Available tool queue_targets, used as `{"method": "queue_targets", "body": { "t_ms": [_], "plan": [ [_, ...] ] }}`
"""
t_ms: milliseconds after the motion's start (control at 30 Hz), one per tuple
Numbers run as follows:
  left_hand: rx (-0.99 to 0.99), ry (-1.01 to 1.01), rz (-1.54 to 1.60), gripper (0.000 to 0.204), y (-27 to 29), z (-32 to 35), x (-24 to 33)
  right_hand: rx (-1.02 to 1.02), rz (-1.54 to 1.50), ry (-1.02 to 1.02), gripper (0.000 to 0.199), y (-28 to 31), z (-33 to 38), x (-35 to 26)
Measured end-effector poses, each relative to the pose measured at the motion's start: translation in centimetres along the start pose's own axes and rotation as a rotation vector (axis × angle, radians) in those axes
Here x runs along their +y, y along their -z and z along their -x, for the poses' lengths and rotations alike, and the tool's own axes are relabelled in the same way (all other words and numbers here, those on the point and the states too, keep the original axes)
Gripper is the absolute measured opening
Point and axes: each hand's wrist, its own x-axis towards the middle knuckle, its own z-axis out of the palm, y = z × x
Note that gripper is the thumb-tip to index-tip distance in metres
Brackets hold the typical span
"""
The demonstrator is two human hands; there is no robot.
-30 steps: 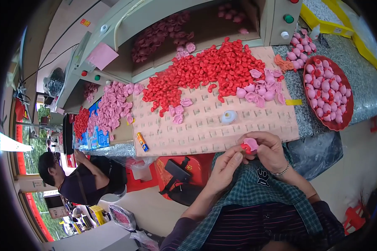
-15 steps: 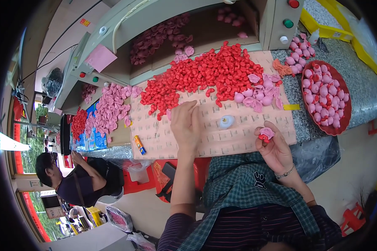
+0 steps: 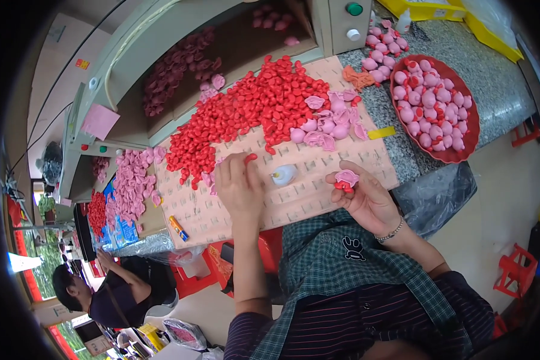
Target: Assembling small plastic toy components by hand at a workbench.
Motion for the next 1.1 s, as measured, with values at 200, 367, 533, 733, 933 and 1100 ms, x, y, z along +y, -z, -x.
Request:
{"method": "queue_targets", "body": {
  "t_ms": [200,367,533,733,933,1100],
  "plan": [
    [0.173,0.367,0.957,0.046,-0.2,5.4,3.7,-0.031,-0.116,-0.072,0.051,-0.2,-0.5,0.1],
    [0.055,0.401,0.798,0.050,-1.4,4.7,5.8,-0.015,-0.095,-0.060,0.051,-0.8,-0.8,0.4],
    [-0.012,0.545,0.996,0.047,-2.1,4.3,6.1,-0.035,-0.065,-0.037,0.050,-0.5,-0.7,0.4],
    [-0.016,0.596,1.342,0.041,0.1,5.6,7.0,-0.053,-0.059,-0.024,0.048,-0.4,-0.8,0.4],
    [-0.069,0.684,1.906,0.041,1.1,6.3,7.0,-0.094,-0.086,0.000,0.042,-0.8,-0.8,0.7],
    [-0.049,0.900,2.331,0.039,1.3,6.2,7.5,-0.102,-0.116,-0.016,0.042,-0.9,-0.9,0.9]
  ]
}}
